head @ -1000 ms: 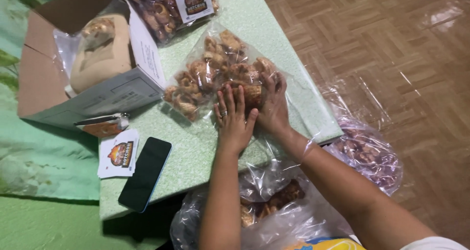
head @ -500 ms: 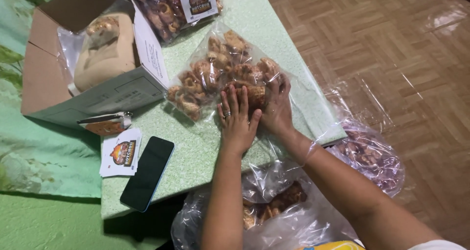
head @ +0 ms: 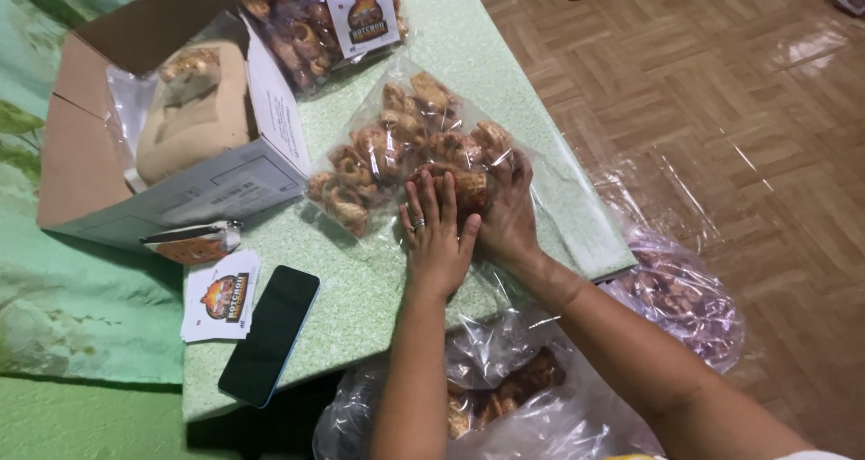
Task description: A person is manually packaging small bags of snacks into a larger plastic bag on a table.
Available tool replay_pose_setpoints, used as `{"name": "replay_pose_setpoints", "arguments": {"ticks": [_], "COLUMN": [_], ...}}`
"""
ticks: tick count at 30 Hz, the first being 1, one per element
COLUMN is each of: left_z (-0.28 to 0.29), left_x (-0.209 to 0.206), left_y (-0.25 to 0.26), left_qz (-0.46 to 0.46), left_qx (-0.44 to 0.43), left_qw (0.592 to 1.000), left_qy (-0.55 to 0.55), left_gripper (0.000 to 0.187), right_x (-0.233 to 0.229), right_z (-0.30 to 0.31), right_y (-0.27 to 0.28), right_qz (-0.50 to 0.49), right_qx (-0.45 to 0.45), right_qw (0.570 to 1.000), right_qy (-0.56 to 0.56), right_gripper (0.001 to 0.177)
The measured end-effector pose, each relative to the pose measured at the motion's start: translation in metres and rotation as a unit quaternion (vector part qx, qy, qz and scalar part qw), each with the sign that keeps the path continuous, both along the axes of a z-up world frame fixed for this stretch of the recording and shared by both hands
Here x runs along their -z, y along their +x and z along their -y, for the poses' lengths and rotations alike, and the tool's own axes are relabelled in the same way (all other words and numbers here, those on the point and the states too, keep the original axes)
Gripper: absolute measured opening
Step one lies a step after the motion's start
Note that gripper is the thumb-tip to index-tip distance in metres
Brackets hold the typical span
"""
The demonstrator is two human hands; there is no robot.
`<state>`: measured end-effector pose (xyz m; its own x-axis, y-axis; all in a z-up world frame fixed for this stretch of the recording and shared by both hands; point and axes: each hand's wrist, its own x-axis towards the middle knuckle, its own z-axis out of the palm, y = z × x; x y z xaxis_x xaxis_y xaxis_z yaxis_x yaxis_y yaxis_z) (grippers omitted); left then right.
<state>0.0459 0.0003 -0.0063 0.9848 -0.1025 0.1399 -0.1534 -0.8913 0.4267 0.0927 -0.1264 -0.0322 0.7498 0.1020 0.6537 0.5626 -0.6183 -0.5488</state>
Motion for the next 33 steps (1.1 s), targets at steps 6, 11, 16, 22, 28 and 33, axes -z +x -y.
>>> {"name": "replay_pose_setpoints", "arguments": {"ticks": [6,11,16,22,28,33], "left_z": [0.000,-0.001,-0.001,0.000,0.001,0.001], "left_x": [-0.003,0.000,0.001,-0.003,-0.003,-0.003], "left_y": [-0.002,0.000,0.001,0.001,0.001,0.001], "left_qz": [-0.012,-0.023,-0.025,-0.025,-0.027,-0.017], "left_qx": [0.005,0.001,0.002,0.000,-0.003,-0.003], "left_qw": [1.000,1.000,1.000,1.000,1.000,1.000], "left_qy": [-0.011,-0.006,0.000,-0.013,-0.006,-0.004], "left_gripper": [0.072,0.072,0.072,0.072,0.072,0.073], "right_x": [0.043,0.048,0.089,0.105,0.082,0.038], "right_z": [0.010,0.007,0.008,0.018,0.012,-0.001], "right_y": [0.019,0.019,0.036,0.048,0.037,0.009], "right_qz": [-0.006,-0.036,-0.037,-0.034,-0.048,-0.062], "right_qx": [0.000,0.000,-0.008,-0.005,-0.004,-0.007], "right_qw": [1.000,0.999,0.999,0.999,0.998,0.996], "right_qy": [0.008,0.020,0.028,0.028,0.041,0.059], "right_gripper": [0.090,0.101,0.095,0.094,0.097,0.095]}}
